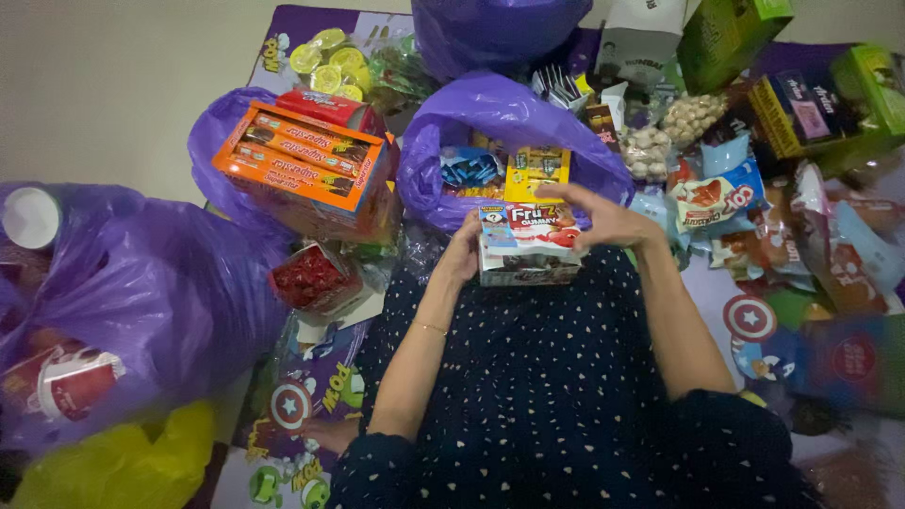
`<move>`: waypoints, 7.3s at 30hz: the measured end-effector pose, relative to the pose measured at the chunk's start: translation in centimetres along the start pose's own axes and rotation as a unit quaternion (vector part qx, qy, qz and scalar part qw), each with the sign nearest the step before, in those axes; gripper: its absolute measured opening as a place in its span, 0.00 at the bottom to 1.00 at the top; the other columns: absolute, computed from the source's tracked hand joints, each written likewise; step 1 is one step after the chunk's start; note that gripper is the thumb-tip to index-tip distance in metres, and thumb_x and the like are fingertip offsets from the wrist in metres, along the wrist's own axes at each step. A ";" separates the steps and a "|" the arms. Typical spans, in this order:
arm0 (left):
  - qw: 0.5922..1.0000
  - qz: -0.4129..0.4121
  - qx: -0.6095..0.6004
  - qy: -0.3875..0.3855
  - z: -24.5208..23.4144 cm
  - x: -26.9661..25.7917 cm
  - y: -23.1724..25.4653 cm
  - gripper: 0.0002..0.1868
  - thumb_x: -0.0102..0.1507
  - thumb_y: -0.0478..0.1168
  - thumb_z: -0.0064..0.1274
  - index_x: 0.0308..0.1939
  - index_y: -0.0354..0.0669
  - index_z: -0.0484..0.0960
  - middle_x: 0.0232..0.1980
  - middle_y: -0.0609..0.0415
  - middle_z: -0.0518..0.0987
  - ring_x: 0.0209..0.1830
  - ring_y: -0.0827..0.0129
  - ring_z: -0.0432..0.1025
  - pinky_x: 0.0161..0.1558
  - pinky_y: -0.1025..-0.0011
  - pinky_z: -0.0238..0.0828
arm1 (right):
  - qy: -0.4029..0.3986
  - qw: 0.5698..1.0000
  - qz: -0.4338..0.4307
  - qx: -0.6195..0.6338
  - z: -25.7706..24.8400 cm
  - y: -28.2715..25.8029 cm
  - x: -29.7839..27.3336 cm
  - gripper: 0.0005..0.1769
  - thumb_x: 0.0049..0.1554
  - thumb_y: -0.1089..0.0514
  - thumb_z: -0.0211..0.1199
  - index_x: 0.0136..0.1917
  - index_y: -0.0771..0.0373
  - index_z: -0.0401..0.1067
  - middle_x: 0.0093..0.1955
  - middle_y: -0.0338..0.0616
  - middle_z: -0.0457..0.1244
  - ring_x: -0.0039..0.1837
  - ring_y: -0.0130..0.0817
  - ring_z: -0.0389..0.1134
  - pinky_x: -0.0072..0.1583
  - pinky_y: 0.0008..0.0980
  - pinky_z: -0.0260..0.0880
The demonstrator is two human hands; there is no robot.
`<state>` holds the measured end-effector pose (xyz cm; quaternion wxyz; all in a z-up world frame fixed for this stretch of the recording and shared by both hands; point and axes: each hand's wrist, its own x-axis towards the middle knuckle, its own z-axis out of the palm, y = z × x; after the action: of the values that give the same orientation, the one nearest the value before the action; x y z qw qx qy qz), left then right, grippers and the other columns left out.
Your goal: The person unboxes various grocery items including biscuit boxes, snacks, and drink packets from several purple plastic bags, placing them onto the floor.
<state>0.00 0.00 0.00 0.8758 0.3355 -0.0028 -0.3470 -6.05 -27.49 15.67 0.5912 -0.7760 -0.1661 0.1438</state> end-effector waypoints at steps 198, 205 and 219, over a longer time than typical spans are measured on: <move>0.577 0.092 0.729 0.357 -6.0 11.3 8.6 0.19 0.64 0.53 0.59 0.52 0.46 0.86 0.51 0.42 0.82 0.53 0.45 0.75 0.52 0.51 0.69 | 0.356 0.852 0.273 -0.271 -1.3 17.2 7.2 0.30 0.61 0.37 0.65 0.68 0.58 0.75 0.60 0.58 0.70 0.61 0.58 0.70 0.60 0.53 0.69; 0.832 0.264 0.374 0.314 -5.0 13.2 10.9 0.14 0.63 0.38 0.51 0.51 0.38 0.84 0.41 0.53 0.82 0.40 0.71 0.72 0.44 0.68 0.69 | 0.601 0.797 0.031 -0.050 -6.2 15.0 9.0 0.10 0.61 0.61 0.61 0.56 0.64 0.76 0.51 0.48 0.70 0.55 0.42 0.70 0.58 0.37 0.68; 0.771 0.249 0.515 0.279 -1.8 7.9 10.9 0.30 0.50 0.42 0.68 0.53 0.34 0.78 0.45 0.48 0.81 0.42 0.67 0.74 0.46 0.64 0.72 | 0.513 0.715 0.053 -0.472 -1.6 1.5 6.5 0.39 0.53 0.55 0.71 0.75 0.62 0.64 0.74 0.62 0.50 0.73 0.64 0.48 0.69 0.63 0.47</move>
<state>13.04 2.01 3.19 0.5899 0.8060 -0.0197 0.0455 0.60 -26.47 14.43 0.1340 -0.9166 0.1580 -0.3419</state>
